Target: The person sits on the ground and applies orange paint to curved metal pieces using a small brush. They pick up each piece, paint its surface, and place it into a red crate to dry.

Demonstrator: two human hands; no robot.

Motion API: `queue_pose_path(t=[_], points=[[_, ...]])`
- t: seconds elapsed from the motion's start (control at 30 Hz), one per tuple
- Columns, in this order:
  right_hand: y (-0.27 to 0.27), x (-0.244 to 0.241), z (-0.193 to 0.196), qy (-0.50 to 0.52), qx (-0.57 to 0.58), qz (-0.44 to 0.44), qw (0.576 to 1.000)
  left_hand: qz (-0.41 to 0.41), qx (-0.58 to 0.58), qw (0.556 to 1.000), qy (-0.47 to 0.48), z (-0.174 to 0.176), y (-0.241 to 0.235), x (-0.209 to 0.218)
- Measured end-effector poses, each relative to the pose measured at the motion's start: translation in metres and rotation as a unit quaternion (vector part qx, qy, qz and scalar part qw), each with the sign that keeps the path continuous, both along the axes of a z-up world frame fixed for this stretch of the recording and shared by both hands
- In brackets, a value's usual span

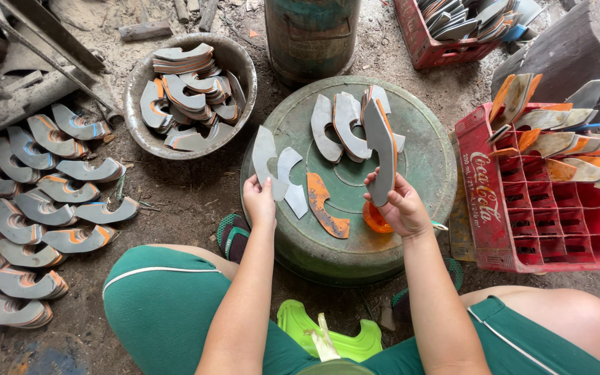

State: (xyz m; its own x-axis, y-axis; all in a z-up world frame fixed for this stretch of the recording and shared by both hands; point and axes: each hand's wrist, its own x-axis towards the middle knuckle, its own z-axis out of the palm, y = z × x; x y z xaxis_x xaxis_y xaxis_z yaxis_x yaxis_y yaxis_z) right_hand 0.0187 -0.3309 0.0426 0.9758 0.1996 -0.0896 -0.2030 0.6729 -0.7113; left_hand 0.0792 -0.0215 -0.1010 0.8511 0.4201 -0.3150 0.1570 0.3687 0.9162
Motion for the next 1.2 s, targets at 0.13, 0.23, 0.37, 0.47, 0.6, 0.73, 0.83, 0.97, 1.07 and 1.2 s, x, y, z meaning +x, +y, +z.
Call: queue_pose_path(t=[0.13, 0.23, 0.37, 0.47, 0.6, 0.73, 0.83, 0.97, 1.07, 1.2], points=[[-0.003, -0.002, 0.000, -0.003, 0.008, -0.010, 1.000, -0.036, 0.004, 0.998, 0.046, -0.016, -0.007, -0.006], [-0.005, -0.003, 0.000, -0.008, 0.013, -0.013, 1.000, -0.102, 0.125, 0.984, 0.077, -0.015, -0.019, -0.009], [-0.003, -0.005, 0.002, -0.004, 0.014, -0.012, 1.000, -0.156, 0.431, 0.866, 0.200, 0.005, -0.038, -0.018], [-0.003, -0.007, 0.006, -0.003, 0.006, -0.013, 1.000, -0.155, 0.514, 0.808, 0.241, 0.023, -0.052, -0.016], [-0.007, -0.012, 0.008, -0.019, 0.013, -0.017, 1.000, -0.161, 0.577, 0.754, 0.269, 0.033, -0.059, -0.008], [-0.011, -0.014, 0.009, -0.016, 0.013, -0.024, 0.999, -0.167, 0.547, 0.766, 0.293, 0.032, -0.053, 0.001], [-0.011, -0.015, 0.007, -0.012, 0.008, -0.027, 1.000, -0.161, 0.521, 0.788, 0.288, 0.027, -0.049, 0.002], [-0.009, -0.016, 0.007, -0.006, 0.004, -0.029, 1.000, -0.144, 0.455, 0.836, 0.269, 0.020, -0.042, -0.001], [-0.008, -0.016, 0.010, -0.006, 0.003, -0.026, 1.000, -0.139, 0.414, 0.860, 0.264, 0.016, -0.037, 0.000], [-0.007, -0.018, 0.012, -0.014, -0.001, -0.025, 1.000, -0.122, 0.421, 0.868, 0.236, 0.011, -0.026, 0.001]])
